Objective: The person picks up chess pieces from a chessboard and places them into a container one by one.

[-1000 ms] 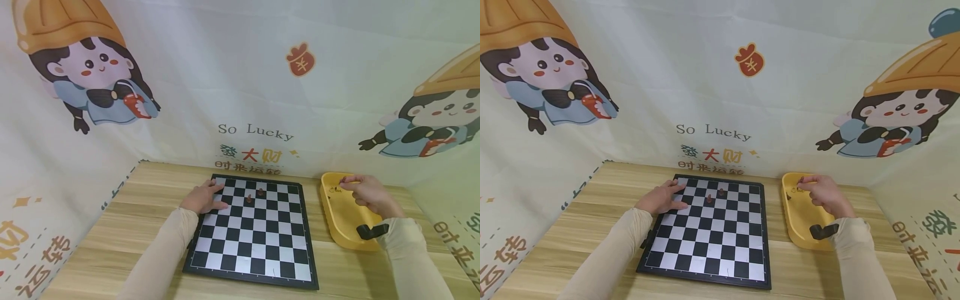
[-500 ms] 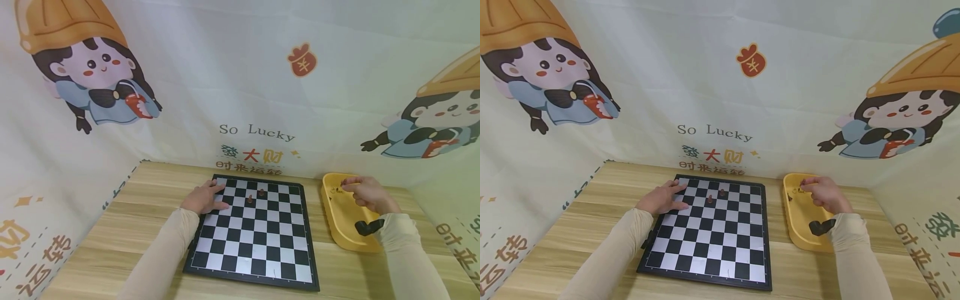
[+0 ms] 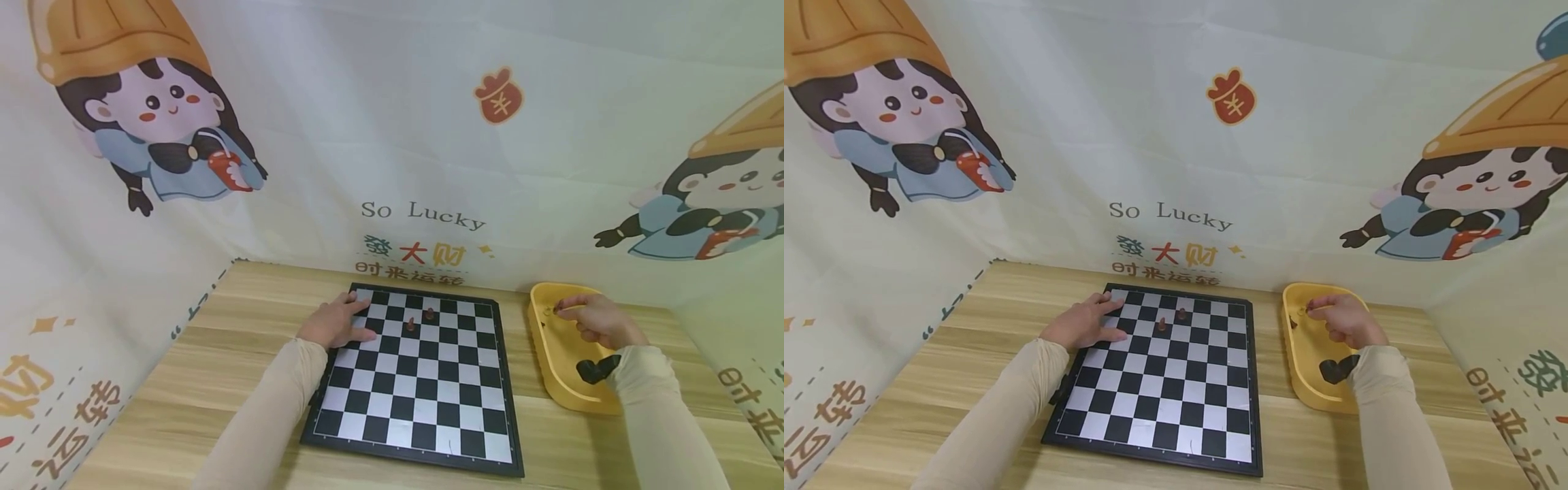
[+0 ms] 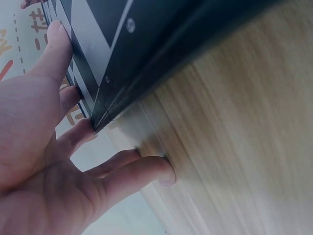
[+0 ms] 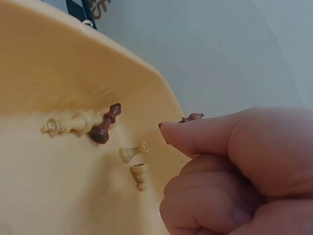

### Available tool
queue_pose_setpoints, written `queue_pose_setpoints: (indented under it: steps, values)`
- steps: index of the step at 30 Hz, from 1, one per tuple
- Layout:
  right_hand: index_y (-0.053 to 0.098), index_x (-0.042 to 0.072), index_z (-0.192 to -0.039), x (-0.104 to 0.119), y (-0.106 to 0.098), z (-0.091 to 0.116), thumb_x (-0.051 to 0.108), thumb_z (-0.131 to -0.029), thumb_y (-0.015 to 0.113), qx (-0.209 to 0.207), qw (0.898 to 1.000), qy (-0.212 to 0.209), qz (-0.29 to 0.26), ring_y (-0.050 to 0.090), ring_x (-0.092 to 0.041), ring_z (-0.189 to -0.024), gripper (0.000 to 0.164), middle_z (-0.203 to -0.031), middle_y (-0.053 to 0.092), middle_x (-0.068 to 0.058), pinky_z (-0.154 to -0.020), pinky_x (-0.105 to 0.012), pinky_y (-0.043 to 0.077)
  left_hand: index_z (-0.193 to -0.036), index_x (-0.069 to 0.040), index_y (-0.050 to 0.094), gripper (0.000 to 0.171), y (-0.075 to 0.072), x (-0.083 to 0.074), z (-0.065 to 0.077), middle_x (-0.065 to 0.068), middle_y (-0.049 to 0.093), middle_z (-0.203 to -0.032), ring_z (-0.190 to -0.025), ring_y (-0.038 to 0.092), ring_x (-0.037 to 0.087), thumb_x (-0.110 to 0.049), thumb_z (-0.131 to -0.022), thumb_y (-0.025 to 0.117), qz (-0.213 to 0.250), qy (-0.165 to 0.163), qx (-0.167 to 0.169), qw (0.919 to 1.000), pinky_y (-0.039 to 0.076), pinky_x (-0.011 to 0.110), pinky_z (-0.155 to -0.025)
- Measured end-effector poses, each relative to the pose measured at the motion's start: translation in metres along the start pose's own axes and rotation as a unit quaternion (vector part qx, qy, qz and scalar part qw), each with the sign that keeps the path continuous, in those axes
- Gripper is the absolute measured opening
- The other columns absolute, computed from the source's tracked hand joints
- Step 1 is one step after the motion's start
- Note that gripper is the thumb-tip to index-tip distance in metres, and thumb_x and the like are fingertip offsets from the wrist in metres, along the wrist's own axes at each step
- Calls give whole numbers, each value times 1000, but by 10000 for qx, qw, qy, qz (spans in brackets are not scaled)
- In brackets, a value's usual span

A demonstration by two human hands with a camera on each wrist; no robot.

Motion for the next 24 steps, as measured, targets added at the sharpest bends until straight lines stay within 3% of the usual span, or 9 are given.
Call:
queue_pose_setpoints:
  steps: [9, 19, 24]
  values:
    - [50, -7, -129, -7, -1, -9, 14, -104, 55, 36, 9999, 100, -124, 31, 2, -47, 33, -92, 64, 12, -46, -17, 33, -158, -18, 40, 80, 0, 0, -1, 17, 29, -168, -146, 40, 49, -54, -93, 67, -73, 45, 34, 10000, 36, 58, -120]
    - [47, -11, -133, -11, 3, -14, 13, -104, 55, -103, 9998, 155, -54, 31, 2, -46, 39, -83, 65, 16, -45, -17, 32, -159, -19, 39, 80, 0, -1, -1, 16, 28, -169, -147, 39, 50, -54, -93, 67, -48, 3, 94, 9999, 37, 58, -120]
    - [47, -10, -133, -13, 5, -15, 15, -105, 55, -95, 9997, 243, 25, 31, 0, -45, 39, -71, 58, 15, -45, -18, 33, -159, -20, 38, 80, 0, 0, -1, 15, 27, -169, -147, 38, 49, -55, -92, 67, -70, -30, 126, 9999, 36, 58, -121]
Point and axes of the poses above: each hand's wrist, its own z-axis away from the middle knuckle, its own y-axis out of the palm, x = y × z, the point moved 3 cm from there along -z, towards the middle knuckle
